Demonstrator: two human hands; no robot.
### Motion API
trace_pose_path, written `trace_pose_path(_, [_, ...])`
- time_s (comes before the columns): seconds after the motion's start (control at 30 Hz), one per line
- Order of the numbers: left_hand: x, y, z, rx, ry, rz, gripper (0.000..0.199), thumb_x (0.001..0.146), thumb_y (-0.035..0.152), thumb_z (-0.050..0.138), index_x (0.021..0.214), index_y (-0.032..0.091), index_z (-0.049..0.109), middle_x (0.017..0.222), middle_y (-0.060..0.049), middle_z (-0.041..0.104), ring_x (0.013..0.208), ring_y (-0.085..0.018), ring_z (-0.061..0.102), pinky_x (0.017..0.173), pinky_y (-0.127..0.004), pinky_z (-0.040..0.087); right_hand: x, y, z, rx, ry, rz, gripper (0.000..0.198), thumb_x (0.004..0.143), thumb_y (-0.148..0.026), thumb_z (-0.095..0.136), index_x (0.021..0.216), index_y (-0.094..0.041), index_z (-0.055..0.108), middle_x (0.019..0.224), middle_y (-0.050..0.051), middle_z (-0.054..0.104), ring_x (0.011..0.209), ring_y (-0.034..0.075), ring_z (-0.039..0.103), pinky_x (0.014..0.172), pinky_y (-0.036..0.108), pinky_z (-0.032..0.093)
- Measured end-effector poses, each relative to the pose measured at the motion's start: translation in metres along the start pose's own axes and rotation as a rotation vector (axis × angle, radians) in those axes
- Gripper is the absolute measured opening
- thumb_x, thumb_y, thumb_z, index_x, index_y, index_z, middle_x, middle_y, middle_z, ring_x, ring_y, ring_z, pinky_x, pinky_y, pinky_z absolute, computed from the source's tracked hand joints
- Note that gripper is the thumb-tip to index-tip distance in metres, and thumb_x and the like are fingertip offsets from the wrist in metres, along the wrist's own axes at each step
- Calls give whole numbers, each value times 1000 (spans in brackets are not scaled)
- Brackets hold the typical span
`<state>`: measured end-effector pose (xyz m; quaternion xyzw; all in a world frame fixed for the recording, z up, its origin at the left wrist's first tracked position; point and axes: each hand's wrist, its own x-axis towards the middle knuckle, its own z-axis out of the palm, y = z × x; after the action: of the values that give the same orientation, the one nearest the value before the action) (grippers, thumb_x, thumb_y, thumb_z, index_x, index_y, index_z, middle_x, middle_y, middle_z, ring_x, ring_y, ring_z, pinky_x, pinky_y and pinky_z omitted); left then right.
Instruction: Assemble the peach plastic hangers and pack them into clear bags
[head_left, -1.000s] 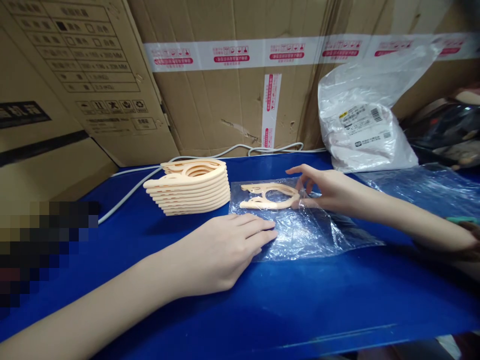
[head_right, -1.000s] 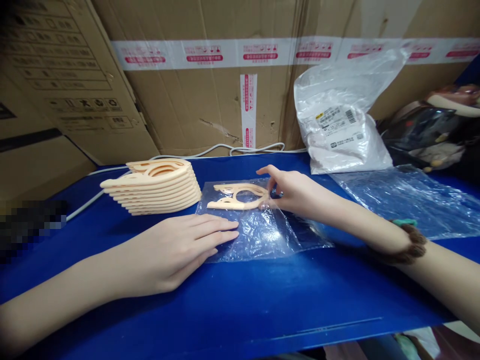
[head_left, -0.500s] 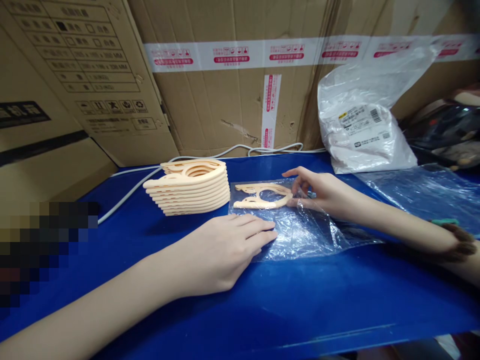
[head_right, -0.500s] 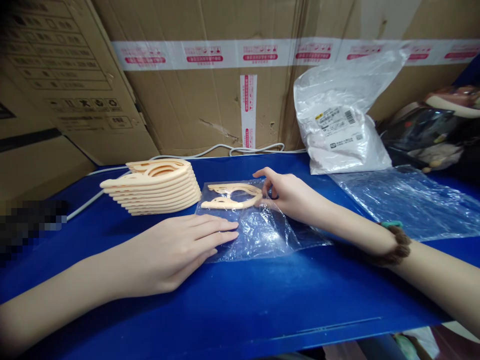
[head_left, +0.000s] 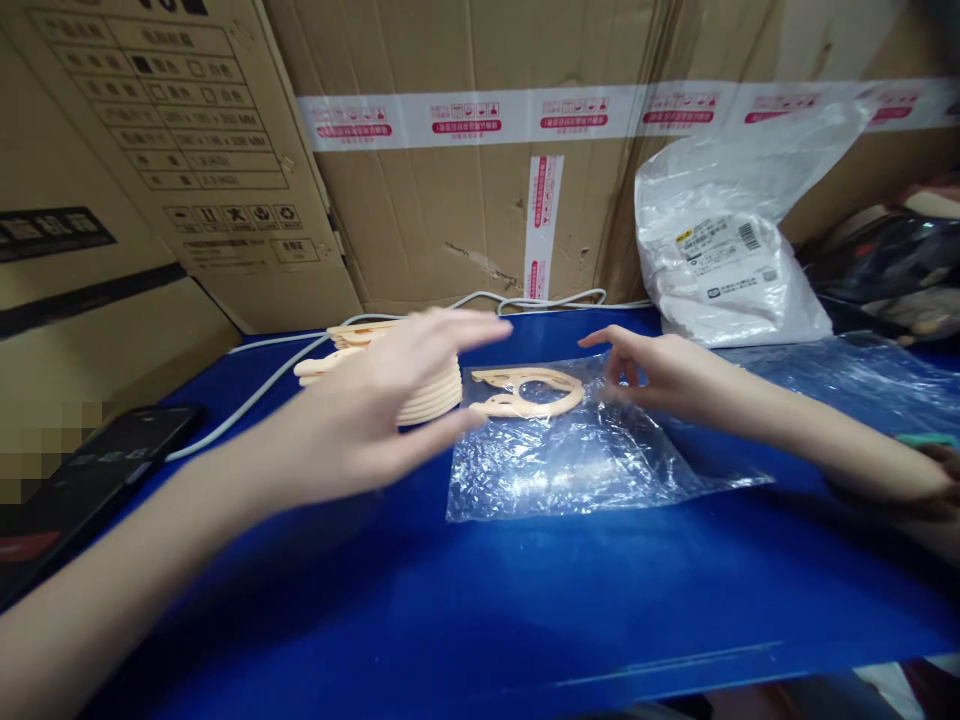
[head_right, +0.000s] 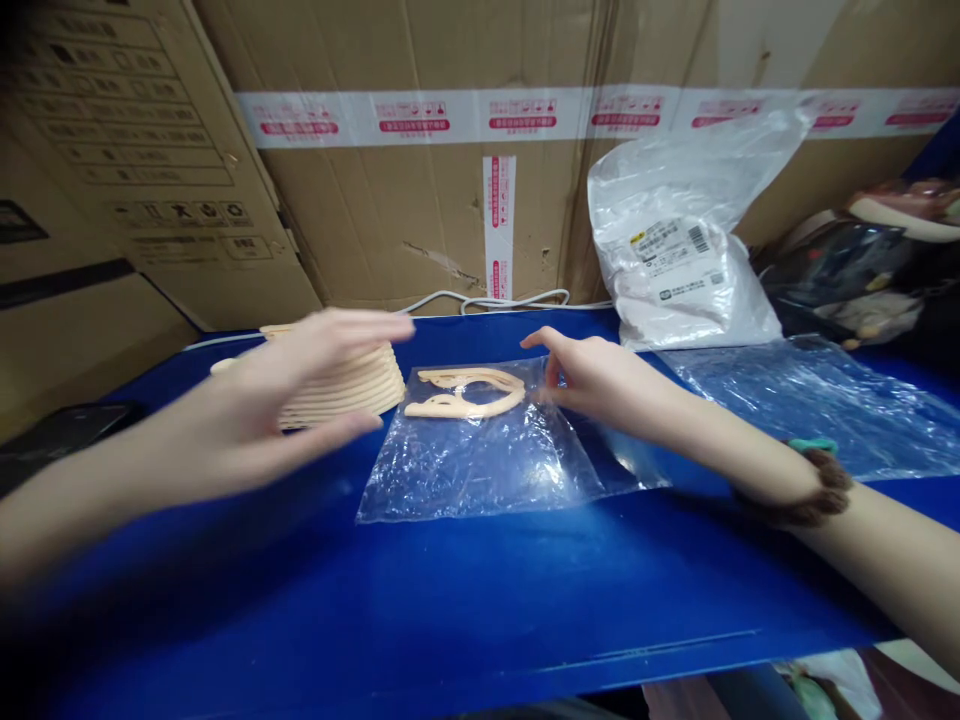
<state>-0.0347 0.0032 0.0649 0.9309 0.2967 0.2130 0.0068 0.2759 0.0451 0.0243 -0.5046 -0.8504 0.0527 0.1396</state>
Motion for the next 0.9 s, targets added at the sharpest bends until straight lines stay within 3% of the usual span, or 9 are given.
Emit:
trace_pose_path(0.13, [-10, -39, -26, -4, -8, -308, 84, 86, 59, 59, 154, 27, 20, 159, -7, 27, 142, -31, 32, 116, -49, 27, -1, 5, -14, -72, 78, 35, 50, 86, -37, 57, 129, -14, 51, 82, 5, 66, 64, 18, 55, 58, 33, 36])
trace_pose_path(0.2, [-16, -57, -34, -21, -66, -412, 95, 79, 64, 63, 154, 27, 19, 158, -9, 30, 140, -34, 35, 113, -52, 29, -1, 6, -16, -82, 95, 39, 49, 86, -39, 57, 128, -14, 52, 81, 4, 66, 64, 18, 55, 58, 32, 36])
trace_pose_path(0.4, [-24, -82, -45, -30, -199, -598, 81, 80, 64, 62, 149, 34, 32, 152, -2, 42, 132, -31, 45, 111, -54, 31, 0, 7, -14, -83, 95, 37, 48, 85, -46, 57, 123, -17, 54, 80, 3, 66, 63, 18, 55, 57, 32, 36])
trace_pose_path(0.53, [-27, -95, -48, -23, -193, -533, 72, 85, 56, 63, 147, 31, 35, 147, -2, 49, 123, -31, 51, 106, -55, 38, 1, 10, -12, -77, 101, 27, 48, 84, -49, 57, 122, -20, 54, 79, 3, 66, 64, 19, 57, 56, 32, 36])
trace_pose_path(0.67, [-26, -99, -48, -11, -121, -454, 74, 80, 54, 71, 144, 32, 41, 139, 0, 56, 113, -30, 57, 100, -54, 46, 0, 10, -15, -45, 125, 8, 46, 86, -51, 55, 120, -20, 56, 77, 3, 66, 62, 20, 57, 56, 34, 38])
trace_pose_path(0.8, [-16, -70, -39, -22, 16, -324, 71, 79, 53, 72, 140, 26, 47, 134, -3, 59, 110, -26, 58, 99, -49, 48, -1, -3, -18, 0, 201, -20, 42, 88, -50, 56, 117, -20, 58, 78, 3, 66, 63, 19, 57, 59, 35, 41])
trace_pose_path(0.9, [-6, -34, -24, -4, 91, -215, 60, 85, 49, 67, 136, 21, 51, 127, -6, 59, 111, -24, 57, 98, -43, 49, -5, -21, -16, 213, 236, -74, 42, 87, -49, 59, 118, -20, 58, 93, 6, 67, 76, 20, 60, 68, 36, 47])
